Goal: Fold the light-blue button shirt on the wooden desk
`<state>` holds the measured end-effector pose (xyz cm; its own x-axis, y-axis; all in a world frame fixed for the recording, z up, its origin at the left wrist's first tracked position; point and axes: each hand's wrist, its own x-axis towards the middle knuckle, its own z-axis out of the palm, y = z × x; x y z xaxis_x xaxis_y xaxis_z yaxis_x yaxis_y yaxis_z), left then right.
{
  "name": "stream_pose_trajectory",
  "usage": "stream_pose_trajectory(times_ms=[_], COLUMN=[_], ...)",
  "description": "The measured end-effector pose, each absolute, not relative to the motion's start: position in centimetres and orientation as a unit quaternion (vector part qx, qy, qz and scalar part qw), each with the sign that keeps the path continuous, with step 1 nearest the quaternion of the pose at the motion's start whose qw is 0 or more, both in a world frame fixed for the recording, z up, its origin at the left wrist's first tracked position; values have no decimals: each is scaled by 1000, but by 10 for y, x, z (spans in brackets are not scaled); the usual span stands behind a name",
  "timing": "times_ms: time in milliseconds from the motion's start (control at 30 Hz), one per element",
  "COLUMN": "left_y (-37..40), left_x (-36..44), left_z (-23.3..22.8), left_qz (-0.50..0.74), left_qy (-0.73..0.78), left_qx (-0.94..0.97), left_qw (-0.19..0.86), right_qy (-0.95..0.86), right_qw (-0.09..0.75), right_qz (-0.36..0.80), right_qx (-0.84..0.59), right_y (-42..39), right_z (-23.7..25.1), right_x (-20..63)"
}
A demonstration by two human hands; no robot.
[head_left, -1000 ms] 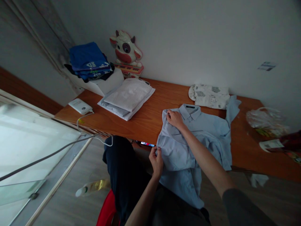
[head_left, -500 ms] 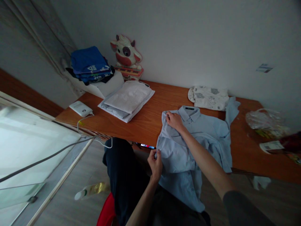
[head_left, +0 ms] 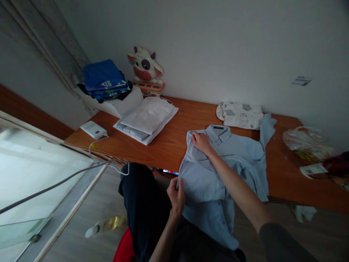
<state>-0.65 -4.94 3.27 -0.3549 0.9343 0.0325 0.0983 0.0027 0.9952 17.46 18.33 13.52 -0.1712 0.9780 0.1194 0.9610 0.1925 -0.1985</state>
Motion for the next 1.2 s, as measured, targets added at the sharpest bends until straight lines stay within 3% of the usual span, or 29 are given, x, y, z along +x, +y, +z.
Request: stream_pose_trajectory(times_ms=[100,233,300,467,767,900,1100,1200], left_y=[-52,-51,-43,-5,9,15,32,37], left_x=[-10,-4,2,18,4,7,-6,-18], left_z=[34,57,79,125,113,119,131,130], left_qz=[557,573,548,402,327,331,286,269], left_qy=[614,612,565,515,490,502,500,494], left_qx=[448,528,608,740,794,786,802,807], left_qw=[336,136,104,158,149,144,156,179], right_qy=[-762,-763,-773,-766,-576,-591,-424,-424], right_qw=[132,116,118,215,264,277,405,375], right_qz=[37,56,62,44,-41,23,26,82], right_qx=[-633,-634,-620,-604,-773,-757,-810,-820], right_y=[182,182,177,111,-86,-107,-112,-121], right_z=[136,142,149,168,113,103,129,143], right_x=[176,172,170,206,358,381,422,444])
